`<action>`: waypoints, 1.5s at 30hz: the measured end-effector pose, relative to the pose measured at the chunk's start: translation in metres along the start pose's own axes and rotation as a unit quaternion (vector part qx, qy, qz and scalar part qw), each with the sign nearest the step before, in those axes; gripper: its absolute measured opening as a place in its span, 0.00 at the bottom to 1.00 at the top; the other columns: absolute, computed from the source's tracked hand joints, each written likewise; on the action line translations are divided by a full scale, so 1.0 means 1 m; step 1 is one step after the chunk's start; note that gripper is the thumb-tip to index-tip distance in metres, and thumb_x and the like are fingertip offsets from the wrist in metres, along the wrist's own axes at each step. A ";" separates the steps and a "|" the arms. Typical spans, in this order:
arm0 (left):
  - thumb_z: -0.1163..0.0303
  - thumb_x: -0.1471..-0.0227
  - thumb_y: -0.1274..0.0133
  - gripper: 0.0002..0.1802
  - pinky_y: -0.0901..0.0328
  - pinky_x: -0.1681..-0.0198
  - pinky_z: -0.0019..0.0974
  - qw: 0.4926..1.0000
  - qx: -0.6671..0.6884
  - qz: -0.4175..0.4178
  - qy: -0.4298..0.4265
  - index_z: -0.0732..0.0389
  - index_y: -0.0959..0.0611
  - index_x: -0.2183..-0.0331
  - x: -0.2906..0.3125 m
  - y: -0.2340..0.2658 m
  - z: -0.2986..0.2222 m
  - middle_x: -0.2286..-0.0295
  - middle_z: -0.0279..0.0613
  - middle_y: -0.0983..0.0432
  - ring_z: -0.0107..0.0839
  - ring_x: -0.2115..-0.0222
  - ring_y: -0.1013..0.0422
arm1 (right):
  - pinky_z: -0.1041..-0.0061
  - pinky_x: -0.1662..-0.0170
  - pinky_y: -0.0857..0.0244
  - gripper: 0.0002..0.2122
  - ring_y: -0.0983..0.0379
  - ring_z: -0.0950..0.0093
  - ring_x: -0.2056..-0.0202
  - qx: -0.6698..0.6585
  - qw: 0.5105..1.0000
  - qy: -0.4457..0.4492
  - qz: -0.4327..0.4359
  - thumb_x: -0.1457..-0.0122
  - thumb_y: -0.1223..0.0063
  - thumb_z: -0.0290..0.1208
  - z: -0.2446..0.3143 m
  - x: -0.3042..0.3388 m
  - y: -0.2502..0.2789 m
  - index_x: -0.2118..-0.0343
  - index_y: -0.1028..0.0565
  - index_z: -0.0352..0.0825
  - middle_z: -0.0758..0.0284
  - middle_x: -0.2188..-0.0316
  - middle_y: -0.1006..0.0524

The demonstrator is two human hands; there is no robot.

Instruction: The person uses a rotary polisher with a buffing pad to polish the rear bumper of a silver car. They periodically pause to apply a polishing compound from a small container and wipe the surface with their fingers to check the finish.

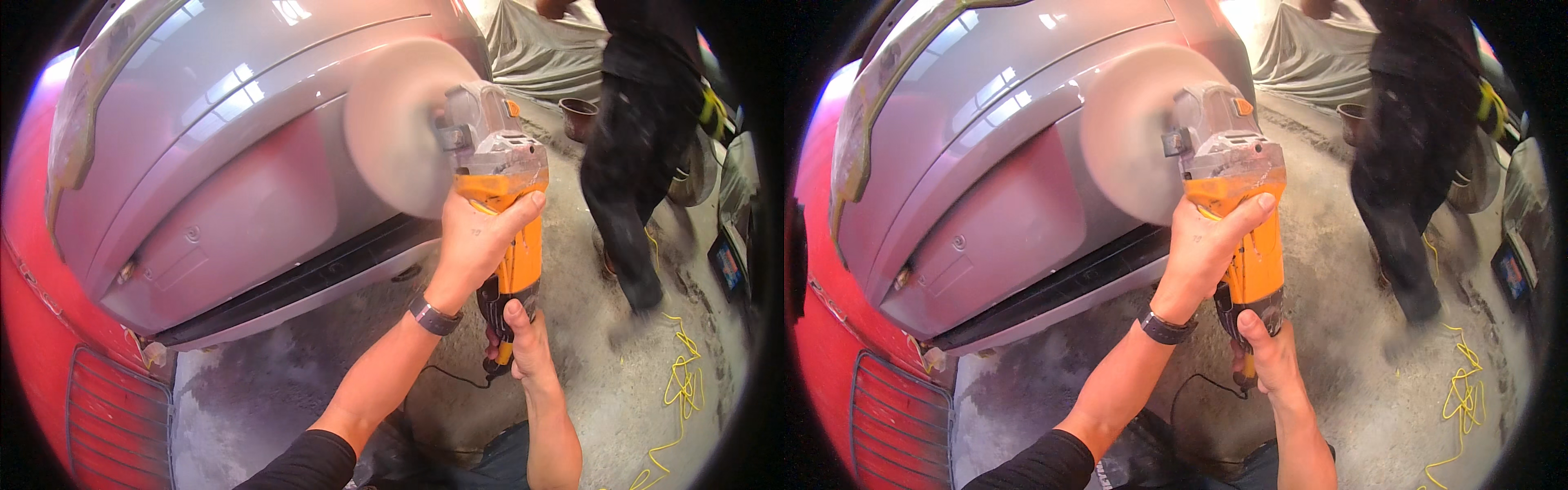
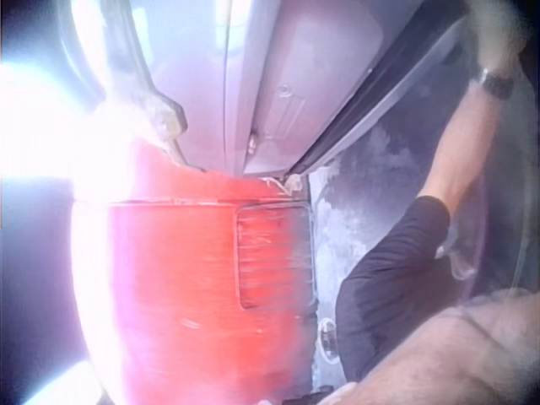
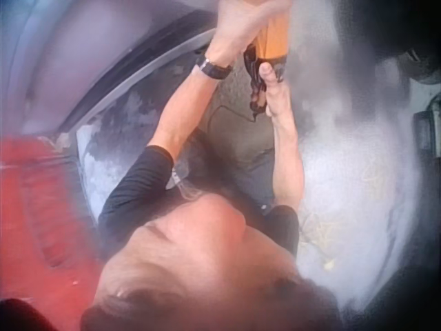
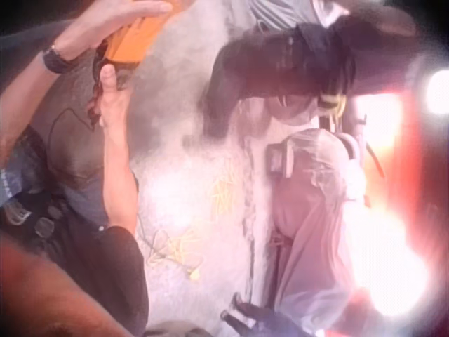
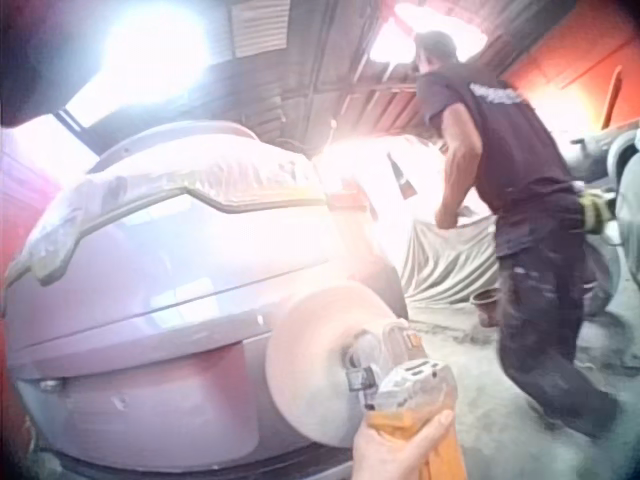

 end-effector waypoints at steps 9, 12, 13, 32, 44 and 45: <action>0.69 0.49 0.31 0.21 0.28 0.56 0.34 0.997 -0.052 -0.027 0.045 0.66 0.18 0.54 0.057 0.011 0.048 0.60 0.39 0.18 0.26 0.61 0.22 | 0.74 0.81 0.32 0.39 0.28 0.74 0.83 -0.032 0.997 -0.061 0.027 0.52 0.38 0.73 -0.068 0.028 0.014 0.66 0.26 0.30 0.65 0.82 0.27; 0.68 0.48 0.32 0.21 0.28 0.57 0.33 0.998 -0.041 -0.019 0.047 0.65 0.18 0.54 0.051 0.004 0.050 0.61 0.38 0.18 0.26 0.61 0.23 | 0.74 0.80 0.33 0.35 0.29 0.74 0.84 -0.047 0.995 -0.091 0.012 0.48 0.37 0.68 -0.069 0.026 0.018 0.66 0.25 0.30 0.65 0.82 0.27; 0.68 0.48 0.32 0.21 0.28 0.57 0.33 0.998 -0.036 -0.008 0.043 0.65 0.18 0.55 0.043 -0.001 0.048 0.61 0.38 0.18 0.25 0.61 0.23 | 0.73 0.80 0.33 0.35 0.29 0.74 0.84 -0.047 0.997 -0.063 0.014 0.47 0.38 0.68 -0.059 0.024 0.019 0.66 0.25 0.31 0.65 0.82 0.27; 0.66 0.52 0.30 0.27 0.29 0.50 0.36 0.996 0.046 -0.078 0.026 0.66 0.20 0.52 0.072 0.012 0.069 0.57 0.41 0.19 0.28 0.57 0.23 | 0.77 0.82 0.34 0.36 0.28 0.76 0.84 0.085 0.996 -0.024 -0.010 0.49 0.37 0.69 -0.064 0.029 0.055 0.67 0.25 0.30 0.66 0.82 0.26; 0.71 0.49 0.33 0.24 0.28 0.52 0.34 0.975 0.147 -0.136 0.099 0.67 0.19 0.51 0.164 0.049 0.100 0.56 0.40 0.19 0.26 0.57 0.23 | 0.78 0.79 0.33 0.25 0.29 0.80 0.82 0.177 0.979 -0.099 0.014 0.47 0.27 0.50 -0.104 0.079 0.055 0.65 0.23 0.28 0.70 0.77 0.24; 0.72 0.49 0.33 0.23 0.27 0.52 0.34 0.972 0.159 -0.146 0.095 0.67 0.19 0.51 0.173 0.054 0.100 0.56 0.40 0.19 0.26 0.57 0.23 | 0.78 0.79 0.33 0.25 0.29 0.80 0.82 0.183 0.978 -0.098 0.013 0.47 0.27 0.50 -0.106 0.081 0.054 0.65 0.22 0.28 0.70 0.77 0.23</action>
Point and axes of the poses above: each hand's wrist, its own x-axis away from the middle knuckle, its own y-axis out of the back of the hand, z = x × y, the point moved 8 cm from there along -x, towards the middle knuckle
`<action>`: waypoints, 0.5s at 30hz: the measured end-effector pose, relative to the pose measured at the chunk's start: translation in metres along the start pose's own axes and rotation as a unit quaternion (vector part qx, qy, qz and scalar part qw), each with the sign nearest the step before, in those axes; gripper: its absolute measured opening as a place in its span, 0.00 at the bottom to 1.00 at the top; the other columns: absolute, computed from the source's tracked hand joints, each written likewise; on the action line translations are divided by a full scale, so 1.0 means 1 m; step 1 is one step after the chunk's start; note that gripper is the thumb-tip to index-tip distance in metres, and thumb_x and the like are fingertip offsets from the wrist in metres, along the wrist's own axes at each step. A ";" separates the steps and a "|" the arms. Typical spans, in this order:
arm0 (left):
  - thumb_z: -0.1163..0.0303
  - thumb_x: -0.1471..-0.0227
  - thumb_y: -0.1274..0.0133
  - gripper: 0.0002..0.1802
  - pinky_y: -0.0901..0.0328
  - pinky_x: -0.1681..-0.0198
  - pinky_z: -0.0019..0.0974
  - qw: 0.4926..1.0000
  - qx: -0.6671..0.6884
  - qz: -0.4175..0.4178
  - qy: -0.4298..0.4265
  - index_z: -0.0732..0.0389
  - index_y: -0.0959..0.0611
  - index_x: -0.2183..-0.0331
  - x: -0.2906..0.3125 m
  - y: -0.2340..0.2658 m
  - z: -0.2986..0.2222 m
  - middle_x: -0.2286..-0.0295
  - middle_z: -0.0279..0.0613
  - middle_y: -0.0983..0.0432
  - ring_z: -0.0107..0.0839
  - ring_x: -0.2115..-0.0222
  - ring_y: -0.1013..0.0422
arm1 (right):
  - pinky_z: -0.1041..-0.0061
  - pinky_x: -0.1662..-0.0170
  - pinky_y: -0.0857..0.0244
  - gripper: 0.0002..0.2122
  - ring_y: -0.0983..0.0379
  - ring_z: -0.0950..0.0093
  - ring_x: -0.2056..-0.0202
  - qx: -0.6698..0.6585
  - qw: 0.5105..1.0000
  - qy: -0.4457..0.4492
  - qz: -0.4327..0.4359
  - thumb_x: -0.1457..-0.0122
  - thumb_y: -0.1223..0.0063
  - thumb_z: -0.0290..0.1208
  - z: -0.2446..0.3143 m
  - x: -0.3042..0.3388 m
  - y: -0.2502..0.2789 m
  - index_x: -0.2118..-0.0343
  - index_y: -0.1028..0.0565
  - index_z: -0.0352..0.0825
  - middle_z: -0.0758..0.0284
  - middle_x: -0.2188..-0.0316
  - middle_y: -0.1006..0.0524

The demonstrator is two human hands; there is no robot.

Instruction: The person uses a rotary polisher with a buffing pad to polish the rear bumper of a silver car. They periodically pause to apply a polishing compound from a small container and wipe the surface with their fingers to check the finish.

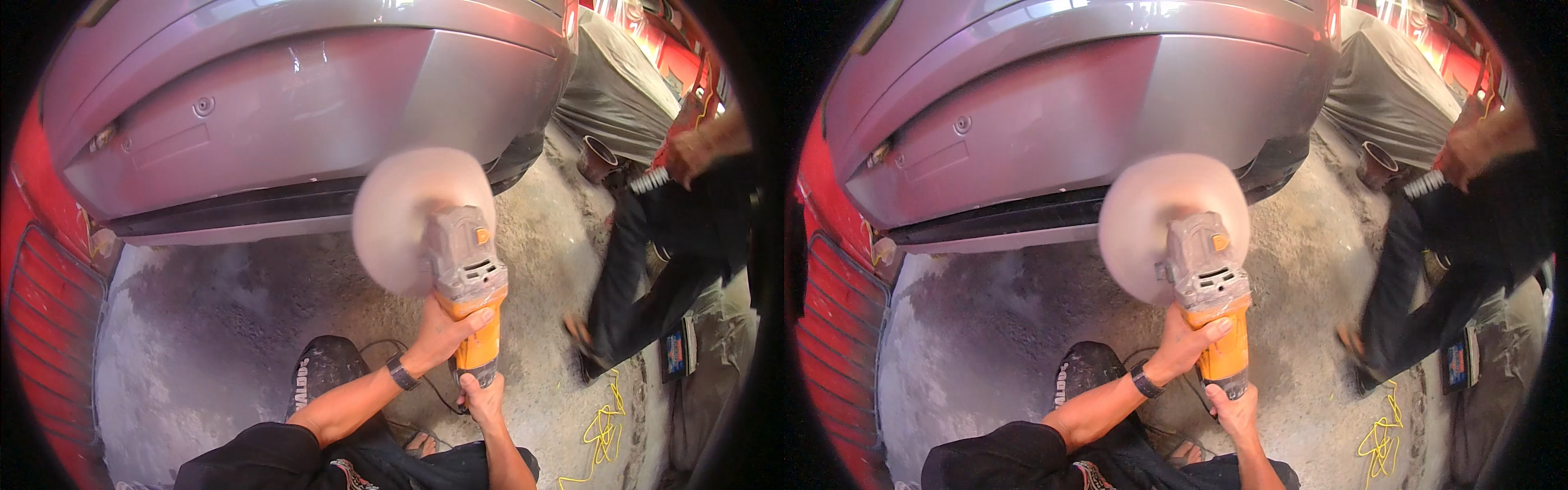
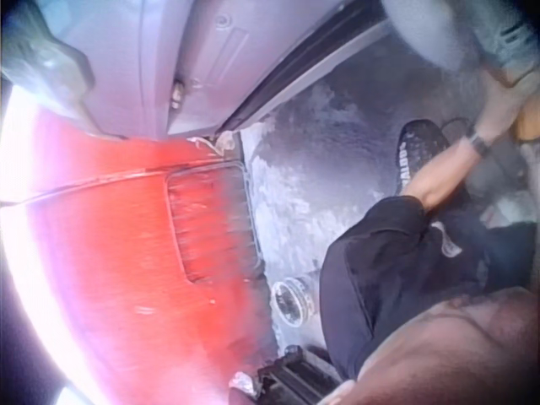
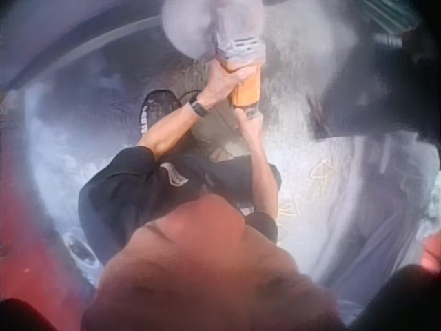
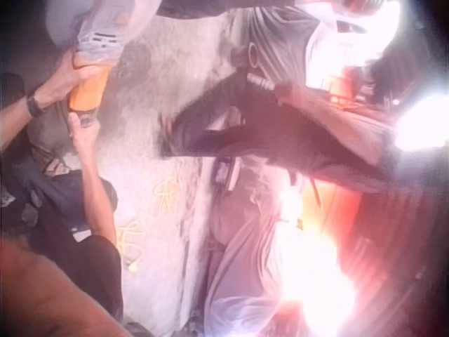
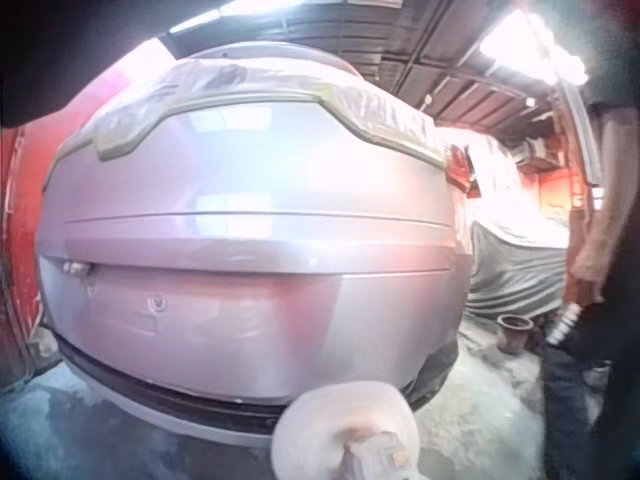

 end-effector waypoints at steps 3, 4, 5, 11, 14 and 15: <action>0.73 0.48 0.34 0.23 0.27 0.54 0.33 0.999 -0.029 -0.044 0.012 0.67 0.19 0.51 0.019 0.023 0.001 0.56 0.39 0.19 0.26 0.58 0.23 | 0.80 0.77 0.33 0.24 0.28 0.82 0.79 0.012 1.000 0.003 0.023 0.48 0.26 0.48 -0.005 0.004 -0.008 0.65 0.22 0.29 0.71 0.76 0.22; 0.72 0.48 0.33 0.23 0.27 0.53 0.34 0.999 -0.016 -0.045 0.010 0.67 0.19 0.51 0.023 0.028 0.000 0.56 0.39 0.19 0.26 0.57 0.23 | 0.80 0.77 0.33 0.24 0.28 0.83 0.79 0.016 0.999 -0.003 0.037 0.48 0.26 0.48 -0.007 0.005 -0.012 0.65 0.21 0.29 0.71 0.76 0.22; 0.72 0.48 0.33 0.23 0.27 0.53 0.34 0.999 -0.008 -0.049 0.012 0.67 0.19 0.51 0.026 0.033 0.000 0.57 0.39 0.19 0.26 0.57 0.23 | 0.78 0.70 0.29 0.24 0.24 0.81 0.72 0.053 0.997 -0.054 0.034 0.49 0.25 0.46 -0.016 0.005 -0.011 0.62 0.20 0.28 0.69 0.71 0.19; 0.69 0.51 0.32 0.30 0.30 0.47 0.38 0.998 -0.003 -0.058 -0.038 0.66 0.23 0.47 0.061 0.046 -0.005 0.53 0.41 0.21 0.29 0.53 0.25 | 0.75 0.51 0.28 0.28 0.20 0.77 0.57 0.011 0.994 0.061 0.095 0.52 0.23 0.37 0.007 0.009 -0.024 0.52 0.21 0.25 0.65 0.60 0.15; 0.64 0.50 0.33 0.41 0.30 0.42 0.50 0.999 -0.029 -0.034 -0.012 0.64 0.32 0.39 0.075 0.047 -0.007 0.44 0.53 0.28 0.46 0.45 0.27 | 0.74 0.48 0.29 0.30 0.20 0.77 0.53 0.024 0.990 0.067 0.123 0.54 0.22 0.37 0.010 0.011 -0.031 0.49 0.22 0.27 0.62 0.56 0.15; 0.61 0.51 0.33 0.44 0.32 0.40 0.51 0.999 0.003 -0.034 -0.006 0.63 0.34 0.37 0.082 0.047 -0.010 0.42 0.52 0.30 0.47 0.43 0.29 | 0.73 0.47 0.29 0.31 0.20 0.76 0.52 0.052 0.987 0.069 0.138 0.55 0.21 0.37 0.012 0.011 -0.035 0.49 0.22 0.28 0.61 0.55 0.16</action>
Point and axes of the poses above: each hand's wrist, its own x-axis away from the middle knuckle, its own y-axis out of the back of the hand, z = x × y, the point moved 8 cm from there along -x, towards the middle knuckle
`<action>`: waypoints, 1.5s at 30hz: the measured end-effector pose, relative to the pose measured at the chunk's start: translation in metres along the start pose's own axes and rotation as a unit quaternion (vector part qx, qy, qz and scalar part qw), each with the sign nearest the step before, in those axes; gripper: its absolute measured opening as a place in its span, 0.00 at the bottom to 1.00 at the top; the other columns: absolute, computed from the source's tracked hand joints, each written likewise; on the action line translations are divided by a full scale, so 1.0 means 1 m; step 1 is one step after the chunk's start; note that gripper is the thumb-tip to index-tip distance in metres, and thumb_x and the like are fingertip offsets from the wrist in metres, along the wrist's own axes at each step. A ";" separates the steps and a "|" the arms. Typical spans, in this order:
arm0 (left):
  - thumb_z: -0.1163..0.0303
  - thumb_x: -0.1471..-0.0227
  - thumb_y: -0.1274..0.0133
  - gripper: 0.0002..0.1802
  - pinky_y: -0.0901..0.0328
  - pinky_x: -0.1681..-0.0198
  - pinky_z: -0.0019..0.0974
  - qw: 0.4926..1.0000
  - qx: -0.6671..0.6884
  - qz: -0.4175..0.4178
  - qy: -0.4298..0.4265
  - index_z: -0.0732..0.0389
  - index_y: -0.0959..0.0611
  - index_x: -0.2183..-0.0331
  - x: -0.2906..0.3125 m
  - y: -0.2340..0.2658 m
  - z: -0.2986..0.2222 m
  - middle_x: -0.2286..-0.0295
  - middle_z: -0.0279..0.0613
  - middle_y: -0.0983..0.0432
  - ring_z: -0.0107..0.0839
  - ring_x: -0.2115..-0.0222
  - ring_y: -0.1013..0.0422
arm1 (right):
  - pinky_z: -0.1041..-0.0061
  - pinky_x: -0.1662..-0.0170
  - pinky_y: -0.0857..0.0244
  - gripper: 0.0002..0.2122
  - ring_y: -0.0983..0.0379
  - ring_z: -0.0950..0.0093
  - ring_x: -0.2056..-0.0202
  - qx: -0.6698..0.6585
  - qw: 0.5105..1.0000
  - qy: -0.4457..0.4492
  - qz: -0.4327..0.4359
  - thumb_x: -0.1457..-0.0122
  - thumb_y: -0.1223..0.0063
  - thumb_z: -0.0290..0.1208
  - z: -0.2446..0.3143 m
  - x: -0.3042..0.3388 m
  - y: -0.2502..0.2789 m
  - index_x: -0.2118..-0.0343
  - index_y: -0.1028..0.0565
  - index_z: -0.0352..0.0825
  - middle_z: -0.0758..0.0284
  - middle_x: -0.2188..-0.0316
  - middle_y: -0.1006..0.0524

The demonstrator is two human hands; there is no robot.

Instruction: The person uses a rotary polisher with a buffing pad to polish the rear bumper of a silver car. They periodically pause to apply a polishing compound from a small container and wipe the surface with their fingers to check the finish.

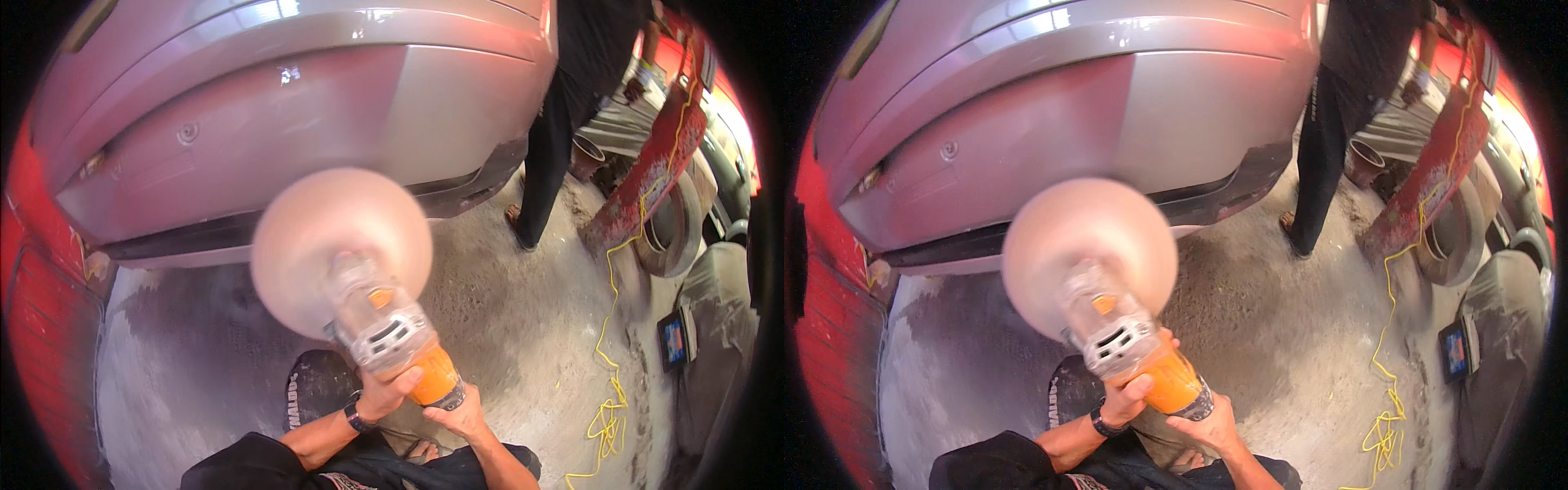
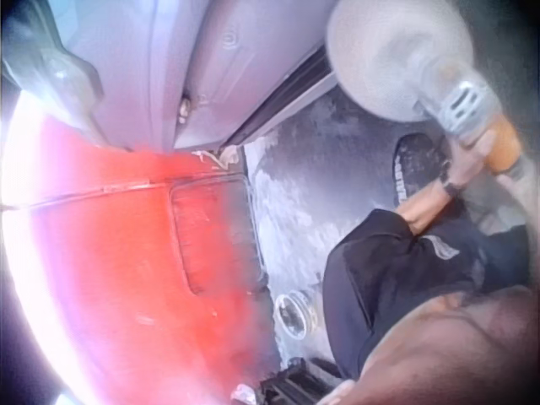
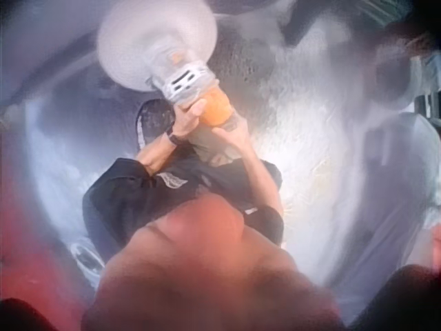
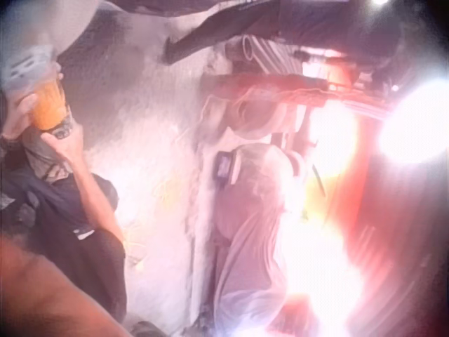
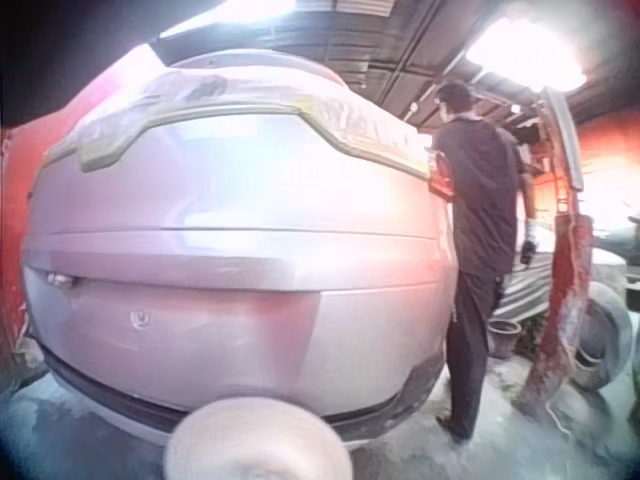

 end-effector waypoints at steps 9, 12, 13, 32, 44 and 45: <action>0.51 0.54 0.32 0.51 0.34 0.39 0.50 0.999 -0.035 -0.027 -0.019 0.64 0.36 0.37 0.011 0.013 -0.033 0.43 0.48 0.34 0.44 0.41 0.33 | 0.71 0.44 0.30 0.36 0.20 0.73 0.49 0.008 0.995 0.061 0.075 0.58 0.21 0.39 0.004 -0.022 -0.032 0.44 0.24 0.29 0.61 0.52 0.16; 0.50 0.55 0.31 0.52 0.34 0.39 0.49 0.992 -0.114 -0.044 -0.040 0.64 0.36 0.37 0.012 0.031 -0.066 0.43 0.48 0.34 0.44 0.41 0.33 | 0.71 0.43 0.31 0.38 0.21 0.74 0.48 -0.060 0.989 0.071 0.116 0.58 0.20 0.39 -0.001 -0.042 -0.076 0.43 0.25 0.29 0.61 0.51 0.17; 0.48 0.55 0.30 0.53 0.34 0.39 0.49 0.988 -0.141 -0.050 -0.036 0.63 0.36 0.37 0.010 0.039 -0.080 0.44 0.47 0.33 0.44 0.42 0.32 | 0.71 0.42 0.32 0.38 0.21 0.74 0.48 -0.081 0.986 0.054 0.133 0.58 0.20 0.38 -0.005 -0.051 -0.097 0.43 0.25 0.29 0.61 0.50 0.17; 0.69 0.66 0.26 0.36 0.31 0.49 0.36 0.789 -0.603 0.118 -0.022 0.68 0.21 0.53 -0.107 -0.015 -0.195 0.58 0.42 0.18 0.28 0.58 0.25 | 0.76 0.54 0.29 0.35 0.24 0.80 0.57 -0.652 0.725 0.199 0.093 0.53 0.24 0.57 0.059 -0.161 -0.341 0.53 0.23 0.30 0.72 0.61 0.19; 0.64 0.69 0.25 0.42 0.28 0.52 0.36 0.654 -0.753 0.065 -0.023 0.71 0.24 0.52 -0.075 -0.011 -0.184 0.58 0.46 0.18 0.30 0.59 0.22 | 0.66 0.38 0.37 0.44 0.32 0.72 0.41 -0.717 0.667 0.178 0.098 0.52 0.23 0.48 0.072 -0.107 -0.395 0.36 0.37 0.34 0.67 0.41 0.30; 0.63 0.69 0.25 0.42 0.28 0.53 0.36 0.643 -0.762 0.066 -0.030 0.71 0.23 0.52 -0.077 -0.019 -0.182 0.59 0.45 0.17 0.29 0.60 0.22 | 0.67 0.37 0.37 0.45 0.32 0.72 0.41 -0.716 0.670 0.176 0.086 0.52 0.23 0.49 0.074 -0.112 -0.388 0.36 0.37 0.34 0.67 0.41 0.29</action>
Point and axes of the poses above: each hand's wrist, its own x-axis away from the middle knuckle, its own y-axis out of the back of the hand, z = x × y, the point moved 8 cm from there along -x, towards the middle knuckle
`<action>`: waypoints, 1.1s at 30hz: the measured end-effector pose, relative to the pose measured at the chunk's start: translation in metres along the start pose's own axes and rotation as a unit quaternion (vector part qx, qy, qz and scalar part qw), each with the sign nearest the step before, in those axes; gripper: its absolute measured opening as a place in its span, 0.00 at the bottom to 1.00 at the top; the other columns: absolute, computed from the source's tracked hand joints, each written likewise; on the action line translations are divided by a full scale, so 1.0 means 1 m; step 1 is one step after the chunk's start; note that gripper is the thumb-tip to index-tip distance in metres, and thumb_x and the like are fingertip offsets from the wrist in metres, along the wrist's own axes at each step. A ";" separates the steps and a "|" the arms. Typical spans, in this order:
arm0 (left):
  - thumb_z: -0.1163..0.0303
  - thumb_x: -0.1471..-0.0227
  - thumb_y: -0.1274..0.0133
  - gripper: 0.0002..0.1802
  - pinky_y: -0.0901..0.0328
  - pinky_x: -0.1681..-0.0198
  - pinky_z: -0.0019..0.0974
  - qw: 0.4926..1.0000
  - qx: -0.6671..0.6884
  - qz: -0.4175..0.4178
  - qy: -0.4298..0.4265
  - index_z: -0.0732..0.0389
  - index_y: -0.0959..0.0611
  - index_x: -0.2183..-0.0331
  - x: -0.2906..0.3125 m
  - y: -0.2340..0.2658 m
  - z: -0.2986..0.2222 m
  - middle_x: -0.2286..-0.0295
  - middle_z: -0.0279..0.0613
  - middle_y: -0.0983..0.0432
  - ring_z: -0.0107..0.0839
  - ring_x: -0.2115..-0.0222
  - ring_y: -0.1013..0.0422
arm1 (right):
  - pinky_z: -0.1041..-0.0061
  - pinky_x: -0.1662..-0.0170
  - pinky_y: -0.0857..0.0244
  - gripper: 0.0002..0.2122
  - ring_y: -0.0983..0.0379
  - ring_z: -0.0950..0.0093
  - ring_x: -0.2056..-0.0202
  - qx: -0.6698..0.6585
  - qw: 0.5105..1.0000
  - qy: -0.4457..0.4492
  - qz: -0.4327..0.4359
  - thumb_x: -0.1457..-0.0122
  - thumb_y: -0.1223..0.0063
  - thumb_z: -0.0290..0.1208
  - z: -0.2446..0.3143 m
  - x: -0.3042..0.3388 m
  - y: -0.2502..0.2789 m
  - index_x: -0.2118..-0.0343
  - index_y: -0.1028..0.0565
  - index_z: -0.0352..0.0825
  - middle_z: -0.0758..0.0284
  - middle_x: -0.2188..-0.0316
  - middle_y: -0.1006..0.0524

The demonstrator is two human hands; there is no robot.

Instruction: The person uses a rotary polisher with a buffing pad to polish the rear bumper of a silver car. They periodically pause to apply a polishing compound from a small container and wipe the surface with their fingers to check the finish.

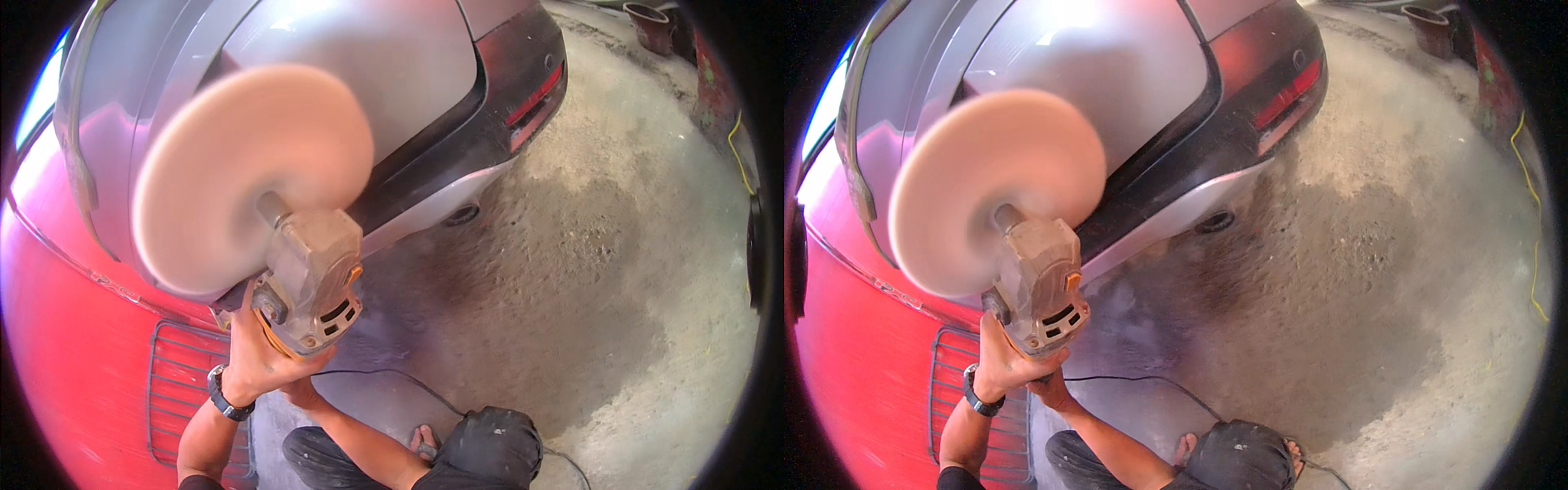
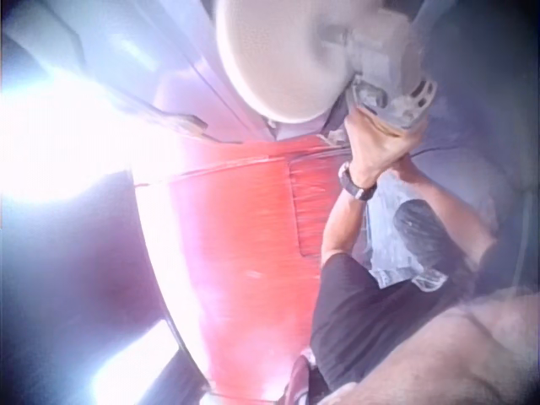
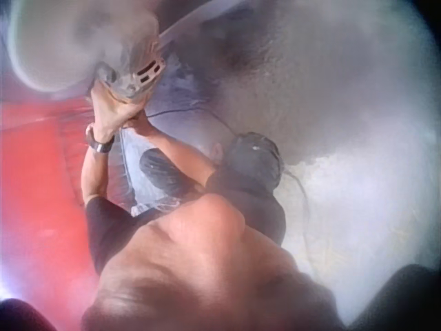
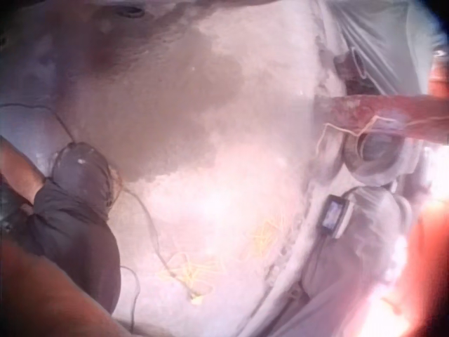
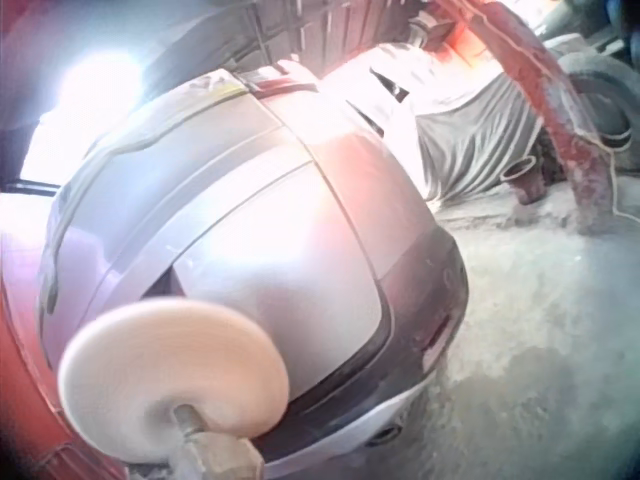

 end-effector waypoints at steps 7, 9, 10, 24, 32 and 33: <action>0.66 0.68 0.26 0.36 0.27 0.53 0.37 0.997 0.012 0.072 0.010 0.69 0.18 0.54 -0.030 -0.014 -0.022 0.59 0.43 0.17 0.29 0.59 0.22 | 0.65 0.36 0.39 0.45 0.31 0.71 0.40 0.021 0.999 0.015 0.041 0.53 0.23 0.52 0.035 -0.040 0.002 0.37 0.35 0.33 0.66 0.42 0.27; 0.66 0.68 0.27 0.36 0.27 0.52 0.37 0.998 0.008 0.066 -0.007 0.69 0.19 0.54 -0.027 -0.016 -0.023 0.59 0.42 0.17 0.29 0.59 0.22 | 0.65 0.36 0.38 0.43 0.31 0.71 0.41 0.024 0.998 0.042 0.028 0.53 0.24 0.50 0.036 -0.030 0.004 0.38 0.33 0.33 0.66 0.42 0.26; 0.67 0.67 0.27 0.36 0.27 0.52 0.37 0.998 0.003 0.062 -0.014 0.69 0.19 0.53 -0.024 -0.015 -0.022 0.59 0.42 0.17 0.29 0.59 0.22 | 0.65 0.36 0.38 0.43 0.30 0.71 0.41 0.031 0.998 0.043 0.014 0.53 0.24 0.49 0.031 -0.022 0.004 0.38 0.33 0.33 0.66 0.42 0.26; 0.66 0.70 0.25 0.37 0.27 0.52 0.36 0.998 0.010 0.020 0.058 0.67 0.18 0.54 0.005 -0.015 -0.006 0.60 0.43 0.16 0.30 0.59 0.20 | 0.65 0.34 0.41 0.50 0.35 0.70 0.36 0.009 0.998 -0.047 0.050 0.53 0.25 0.56 0.002 0.027 -0.001 0.34 0.39 0.32 0.64 0.39 0.29; 0.65 0.68 0.24 0.40 0.30 0.49 0.38 0.991 0.079 0.111 0.012 0.69 0.21 0.51 -0.070 -0.054 -0.075 0.56 0.43 0.18 0.29 0.56 0.23 | 0.76 0.57 0.29 0.34 0.24 0.80 0.61 -0.001 1.000 -0.002 -0.025 0.53 0.24 0.58 0.123 -0.034 0.002 0.54 0.23 0.33 0.74 0.62 0.20; 0.65 0.67 0.25 0.43 0.31 0.48 0.38 0.991 0.093 0.094 0.013 0.69 0.24 0.49 -0.077 -0.055 -0.083 0.55 0.43 0.20 0.30 0.55 0.24 | 0.76 0.57 0.29 0.33 0.24 0.80 0.61 -0.014 1.000 -0.020 -0.007 0.52 0.25 0.58 0.136 -0.038 0.000 0.55 0.23 0.33 0.74 0.63 0.20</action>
Point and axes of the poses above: each hand's wrist, its own x-axis away from the middle knuckle, its own y-axis out of the back of the hand, z = x × y, the point moved 8 cm from there along -x, towards the middle knuckle
